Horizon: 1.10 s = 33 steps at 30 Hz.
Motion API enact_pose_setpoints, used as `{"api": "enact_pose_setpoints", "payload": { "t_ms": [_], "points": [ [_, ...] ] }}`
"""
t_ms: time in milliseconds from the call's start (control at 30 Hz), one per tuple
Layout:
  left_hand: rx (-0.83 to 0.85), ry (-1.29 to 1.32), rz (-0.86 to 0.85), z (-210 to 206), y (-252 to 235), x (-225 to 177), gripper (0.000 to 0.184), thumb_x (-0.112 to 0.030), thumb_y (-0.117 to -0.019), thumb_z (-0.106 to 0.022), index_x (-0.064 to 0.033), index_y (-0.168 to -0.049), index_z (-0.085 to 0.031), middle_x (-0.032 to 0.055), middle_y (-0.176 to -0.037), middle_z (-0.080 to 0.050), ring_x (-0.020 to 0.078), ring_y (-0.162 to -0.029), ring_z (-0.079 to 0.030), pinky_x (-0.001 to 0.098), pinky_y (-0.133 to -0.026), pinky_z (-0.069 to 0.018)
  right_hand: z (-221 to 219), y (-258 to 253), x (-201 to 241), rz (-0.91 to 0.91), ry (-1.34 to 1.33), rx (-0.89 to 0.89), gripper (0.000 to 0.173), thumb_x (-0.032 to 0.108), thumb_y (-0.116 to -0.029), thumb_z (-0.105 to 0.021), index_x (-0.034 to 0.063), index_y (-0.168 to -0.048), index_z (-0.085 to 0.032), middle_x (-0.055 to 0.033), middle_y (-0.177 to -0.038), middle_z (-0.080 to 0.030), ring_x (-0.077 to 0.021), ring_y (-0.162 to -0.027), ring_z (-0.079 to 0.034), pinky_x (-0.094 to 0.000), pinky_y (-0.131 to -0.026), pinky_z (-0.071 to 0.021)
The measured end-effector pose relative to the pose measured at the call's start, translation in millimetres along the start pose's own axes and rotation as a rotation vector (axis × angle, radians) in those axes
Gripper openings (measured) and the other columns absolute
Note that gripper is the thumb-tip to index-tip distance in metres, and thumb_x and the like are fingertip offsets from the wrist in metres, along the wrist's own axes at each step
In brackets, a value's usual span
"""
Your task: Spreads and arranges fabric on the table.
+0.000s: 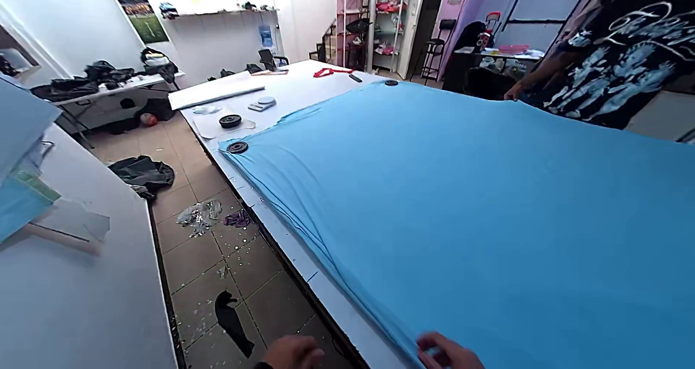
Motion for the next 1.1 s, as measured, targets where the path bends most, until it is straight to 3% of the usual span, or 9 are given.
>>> {"api": "enact_pose_setpoints", "payload": {
  "t_ms": [100, 200, 300, 400, 533, 633, 800, 1000, 1100],
  "points": [
    [-0.148, -0.060, 0.087, 92, 5, 94, 0.039, -0.043, -0.1026, -0.059, -0.0099, -0.105, -0.078, 0.0106, -0.095, -0.077, 0.0287, -0.090, -0.075, 0.0584, -0.087, -0.0591, -52, -90, 58, 0.067, 0.037, -0.095, 0.020, 0.025, -0.0970, -0.066, 0.0123, -0.110, -0.075, -0.0019, -0.102, -0.076, -0.0160, -0.086, -0.073, -0.0405, -0.078, -0.0632],
    [-0.281, -0.105, 0.047, 185, -18, 146, 0.028, -0.035, -0.0993, -0.066, -0.0103, -0.106, -0.078, 0.0096, -0.097, -0.077, 0.0268, -0.089, -0.075, 0.0556, -0.084, -0.0609, -83, -167, 105, 0.045, 0.073, -0.121, 0.021, 0.023, -0.0988, -0.061, 0.0122, -0.108, -0.077, -0.0036, -0.102, -0.075, -0.0175, -0.088, -0.072, -0.0406, -0.081, -0.0613],
    [-0.223, -0.160, -0.026, 258, -81, 151, 0.021, -0.022, -0.0994, -0.068, -0.0076, -0.111, -0.077, 0.0126, -0.110, -0.075, 0.0291, -0.106, -0.071, 0.0531, -0.099, -0.0553, -108, -222, 128, -0.063, 0.133, -0.081, 0.024, 0.023, -0.1001, -0.058, 0.0126, -0.111, -0.077, -0.0055, -0.106, -0.075, -0.0209, -0.094, -0.071, -0.0446, -0.088, -0.0585],
    [-0.131, -0.276, -0.118, 294, -163, 138, 0.018, -0.011, -0.0995, -0.066, -0.0094, -0.113, -0.077, 0.0116, -0.118, -0.073, 0.0300, -0.115, -0.068, 0.0517, -0.106, -0.0509, -129, -258, 136, -0.155, 0.204, -0.022, 0.026, 0.022, -0.1017, -0.055, 0.0131, -0.114, -0.076, -0.0075, -0.107, -0.073, -0.0229, -0.097, -0.070, -0.0454, -0.090, -0.0560],
    [0.034, -0.427, -0.198, 295, -266, 151, 0.022, -0.007, -0.0990, -0.064, -0.0150, -0.114, -0.079, 0.0073, -0.123, -0.072, 0.0292, -0.119, -0.065, 0.0528, -0.108, -0.0472, -145, -292, 136, -0.180, 0.242, -0.048, 0.028, 0.019, -0.1022, -0.052, 0.0146, -0.115, -0.077, -0.0064, -0.110, -0.072, -0.0214, -0.098, -0.070, -0.0422, -0.090, -0.0566],
    [0.302, -0.535, -0.151, 278, -315, 177, 0.022, -0.016, -0.1009, -0.065, -0.0175, -0.119, -0.077, 0.0050, -0.130, -0.070, 0.0274, -0.126, -0.061, 0.0520, -0.112, -0.0422, -156, -314, 135, -0.131, 0.237, -0.122, 0.028, 0.018, -0.1021, -0.053, 0.0140, -0.112, -0.078, -0.0063, -0.109, -0.073, -0.0209, -0.101, -0.071, -0.0401, -0.090, -0.0578],
    [0.392, -0.521, -0.293, 269, -341, 193, 0.014, -0.026, -0.0932, -0.077, -0.0156, -0.103, -0.079, 0.0034, -0.108, -0.074, 0.0241, -0.108, -0.068, 0.0506, -0.100, -0.0510, -170, -336, 128, -0.124, 0.321, -0.226, 0.022, 0.022, -0.0996, -0.059, 0.0146, -0.106, -0.078, -0.0055, -0.102, -0.072, -0.0217, -0.097, -0.071, -0.0402, -0.081, -0.0605],
    [0.562, -0.509, -0.376, 268, -363, 196, 0.025, -0.036, -0.0898, -0.080, -0.0195, -0.108, -0.078, -0.0010, -0.110, -0.073, 0.0176, -0.108, -0.068, 0.0454, -0.099, -0.0539, -171, -342, 126, -0.199, 0.371, -0.287, 0.017, 0.024, -0.0973, -0.063, 0.0150, -0.095, -0.077, -0.0033, -0.092, -0.071, -0.0207, -0.088, -0.070, -0.0389, -0.073, -0.0604],
    [0.594, -0.462, -0.453, 268, -367, 197, 0.027, -0.039, -0.0901, -0.080, -0.0196, -0.108, -0.078, -0.0008, -0.109, -0.073, 0.0178, -0.105, -0.069, 0.0463, -0.095, -0.0557, -167, -340, 127, -0.264, 0.269, -0.337, 0.018, 0.023, -0.1004, -0.060, 0.0134, -0.098, -0.075, -0.0025, -0.094, -0.071, -0.0205, -0.092, -0.069, -0.0395, -0.079, -0.0596]
  ]
}}
Point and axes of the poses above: each hand's wrist, its own y-axis away from the middle knuckle, its own z-axis out of the back of the hand, x = y × z, the point moved 10 cm from there along -y, towards the middle knuckle
